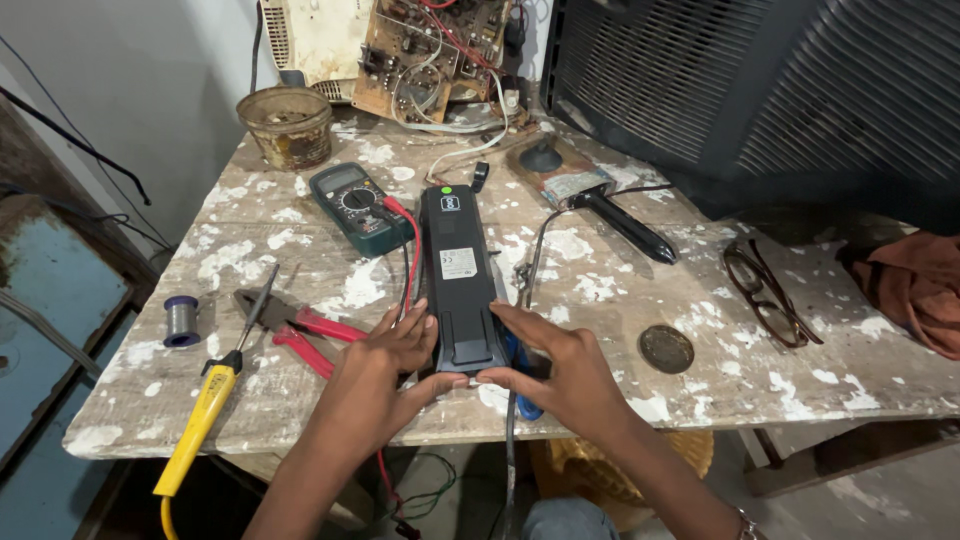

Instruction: The person handles a black electronic device on a workbench, then retrieves a cylindrical orange tool holder and a screwdriver from a shelf. They open the holder, select a screwdriver bit, and repeatedly test and swap bits before using one to work on the device.

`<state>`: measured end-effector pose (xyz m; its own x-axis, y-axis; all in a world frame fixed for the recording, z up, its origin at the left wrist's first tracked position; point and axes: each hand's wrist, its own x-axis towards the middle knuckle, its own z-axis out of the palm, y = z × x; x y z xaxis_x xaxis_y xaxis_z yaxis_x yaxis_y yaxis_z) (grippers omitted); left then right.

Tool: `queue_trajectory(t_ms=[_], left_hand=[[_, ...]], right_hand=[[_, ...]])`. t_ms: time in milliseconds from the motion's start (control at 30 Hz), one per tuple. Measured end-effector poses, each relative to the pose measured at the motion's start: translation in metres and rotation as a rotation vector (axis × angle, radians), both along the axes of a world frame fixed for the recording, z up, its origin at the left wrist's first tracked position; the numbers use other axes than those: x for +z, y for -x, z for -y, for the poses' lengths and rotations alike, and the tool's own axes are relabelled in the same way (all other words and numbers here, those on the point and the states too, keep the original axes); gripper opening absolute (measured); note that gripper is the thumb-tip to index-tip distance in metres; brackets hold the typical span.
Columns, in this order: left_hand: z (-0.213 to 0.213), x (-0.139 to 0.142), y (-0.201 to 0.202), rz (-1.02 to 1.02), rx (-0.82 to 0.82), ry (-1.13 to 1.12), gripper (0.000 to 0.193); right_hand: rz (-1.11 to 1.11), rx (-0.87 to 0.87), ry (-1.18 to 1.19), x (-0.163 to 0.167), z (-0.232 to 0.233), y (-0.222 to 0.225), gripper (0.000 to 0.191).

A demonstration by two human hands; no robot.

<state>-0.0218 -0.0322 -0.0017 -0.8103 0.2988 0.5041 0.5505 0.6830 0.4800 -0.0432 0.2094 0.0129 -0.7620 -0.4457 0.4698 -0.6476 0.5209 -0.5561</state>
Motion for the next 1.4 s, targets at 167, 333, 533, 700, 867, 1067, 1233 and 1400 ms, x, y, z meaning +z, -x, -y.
queue_trajectory(t_ms=[167,333,533,700,867,1067,1233,1400], left_hand=[[-0.002,-0.002,-0.001,-0.022,0.022,-0.036,0.061],[-0.010,0.003,-0.010,-0.068,0.048,-0.027,0.074],[-0.031,0.014,-0.018,0.011,0.143,0.000,0.097],[-0.058,0.011,-0.018,-0.031,0.312,-0.012,0.112],[-0.061,0.009,-0.014,-0.005,0.351,0.029,0.107],[-0.049,-0.005,0.001,-0.127,0.203,0.025,0.097],[-0.043,-0.014,0.006,-0.189,0.100,-0.007,0.091],[-0.031,-0.008,-0.007,-0.231,0.136,0.013,0.091]], right_hand=[[0.019,-0.017,-0.003,-0.001,-0.002,-0.002,0.075],[0.022,0.022,0.037,-0.003,-0.005,-0.004,0.076],[0.059,0.067,-0.084,0.008,-0.019,0.007,0.071],[0.151,0.101,-0.117,0.027,-0.039,0.025,0.053],[0.215,-0.044,-0.145,0.041,-0.056,0.048,0.041],[0.103,-0.090,-0.110,0.049,-0.095,0.076,0.037],[0.050,-0.070,-0.159,0.027,-0.074,0.067,0.038],[-0.098,0.001,-0.144,0.021,-0.026,0.040,0.042]])
